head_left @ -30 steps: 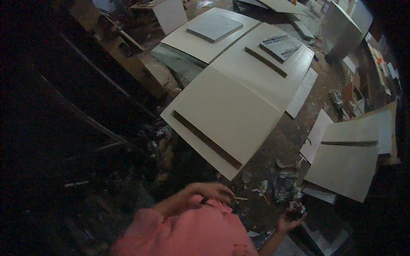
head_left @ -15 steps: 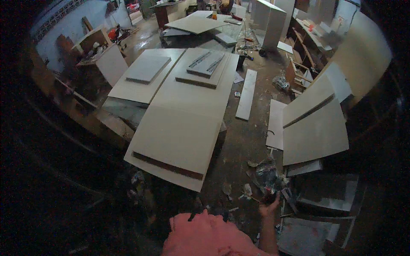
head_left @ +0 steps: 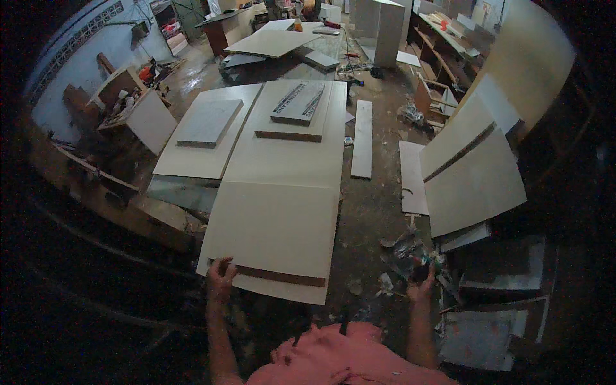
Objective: The person applies glue from a green bottle onto the edges of white panels and positions small white boards onto a larger panel.
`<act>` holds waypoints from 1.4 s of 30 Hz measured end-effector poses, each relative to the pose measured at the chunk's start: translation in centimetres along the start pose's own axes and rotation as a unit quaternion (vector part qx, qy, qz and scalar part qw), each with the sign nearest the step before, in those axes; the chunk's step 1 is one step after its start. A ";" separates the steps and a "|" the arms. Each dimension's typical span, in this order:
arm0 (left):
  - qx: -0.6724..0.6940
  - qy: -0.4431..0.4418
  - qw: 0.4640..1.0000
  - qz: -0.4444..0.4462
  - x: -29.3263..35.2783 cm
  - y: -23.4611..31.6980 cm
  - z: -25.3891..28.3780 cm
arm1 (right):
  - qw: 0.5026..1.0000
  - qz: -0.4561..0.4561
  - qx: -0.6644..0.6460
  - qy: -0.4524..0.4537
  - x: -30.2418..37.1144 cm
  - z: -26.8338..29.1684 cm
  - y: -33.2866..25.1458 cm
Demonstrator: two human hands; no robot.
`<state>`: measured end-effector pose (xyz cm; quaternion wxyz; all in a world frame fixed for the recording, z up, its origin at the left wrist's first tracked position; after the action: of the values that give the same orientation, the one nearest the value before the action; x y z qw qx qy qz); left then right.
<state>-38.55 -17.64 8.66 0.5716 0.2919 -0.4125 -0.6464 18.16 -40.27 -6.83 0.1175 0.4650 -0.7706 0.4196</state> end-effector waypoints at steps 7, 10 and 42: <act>-0.129 -0.163 0.977 -0.041 -12.8 7.5 -8.7 | 0.997 0.062 0.019 0.028 -0.4 -9.8 -1.3; -0.183 -0.169 0.966 -0.065 -18.5 8.7 -11.8 | 0.998 0.011 0.041 -0.039 -7.4 -9.2 -1.1; -0.438 -0.257 0.834 0.217 -41.8 1.1 -21.4 | 0.951 0.168 0.195 -0.169 -50.9 -45.5 -4.5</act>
<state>-12.53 19.04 -4.81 0.6385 -0.2624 -0.2713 -0.6707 39.78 24.62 -5.27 -0.1799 0.4072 -0.7491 0.4906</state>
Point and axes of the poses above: each hand's wrist, its own x-axis away from the middle knuckle, its own z-axis out of the back of the hand, y = z × x, the point moved 10 cm from there along -x, towards the middle knuckle, and after that the axes turned 10 degrees about -y, right-handed, at the moved point
